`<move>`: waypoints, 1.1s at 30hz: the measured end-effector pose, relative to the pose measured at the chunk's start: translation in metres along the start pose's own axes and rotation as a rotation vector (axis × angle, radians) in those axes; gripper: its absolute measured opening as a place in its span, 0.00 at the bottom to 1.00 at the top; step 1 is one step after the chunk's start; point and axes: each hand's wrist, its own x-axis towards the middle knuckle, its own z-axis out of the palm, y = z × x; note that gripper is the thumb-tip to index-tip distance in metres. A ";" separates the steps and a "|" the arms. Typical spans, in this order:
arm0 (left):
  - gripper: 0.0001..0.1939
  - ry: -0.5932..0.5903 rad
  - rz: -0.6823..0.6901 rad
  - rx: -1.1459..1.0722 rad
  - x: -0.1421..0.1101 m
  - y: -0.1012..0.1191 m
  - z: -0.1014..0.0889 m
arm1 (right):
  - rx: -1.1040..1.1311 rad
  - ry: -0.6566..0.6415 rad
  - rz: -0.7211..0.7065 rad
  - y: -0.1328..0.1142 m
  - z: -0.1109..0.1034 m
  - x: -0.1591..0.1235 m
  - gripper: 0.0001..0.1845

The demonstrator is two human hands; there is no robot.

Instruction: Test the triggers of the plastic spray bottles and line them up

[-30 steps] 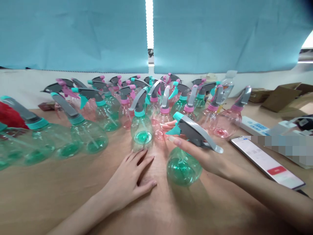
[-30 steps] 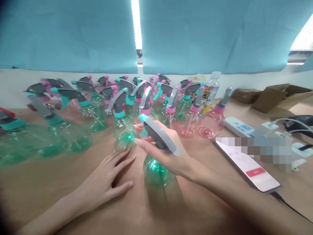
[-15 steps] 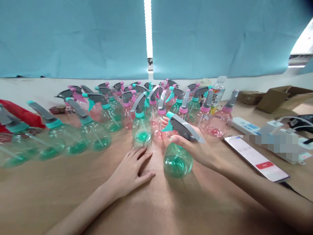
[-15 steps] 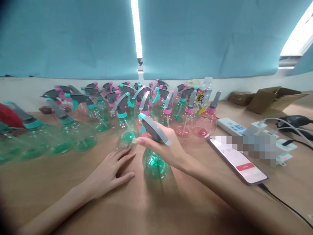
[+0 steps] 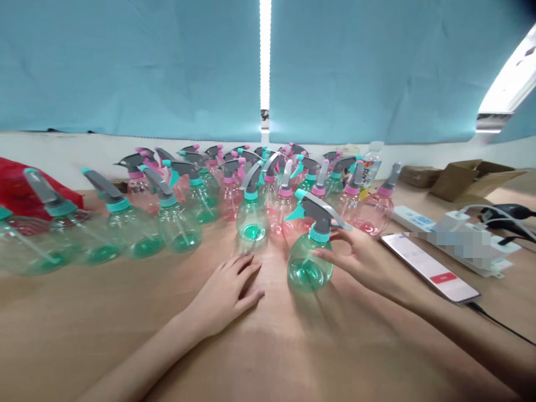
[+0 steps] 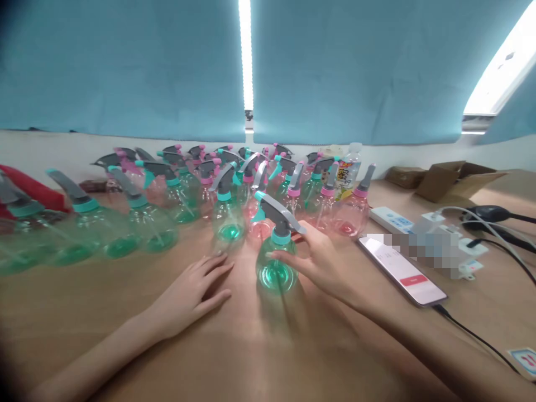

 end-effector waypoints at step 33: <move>0.18 0.155 -0.128 0.014 -0.098 -0.063 -0.014 | -0.099 0.133 -0.167 -0.080 0.154 0.137 0.23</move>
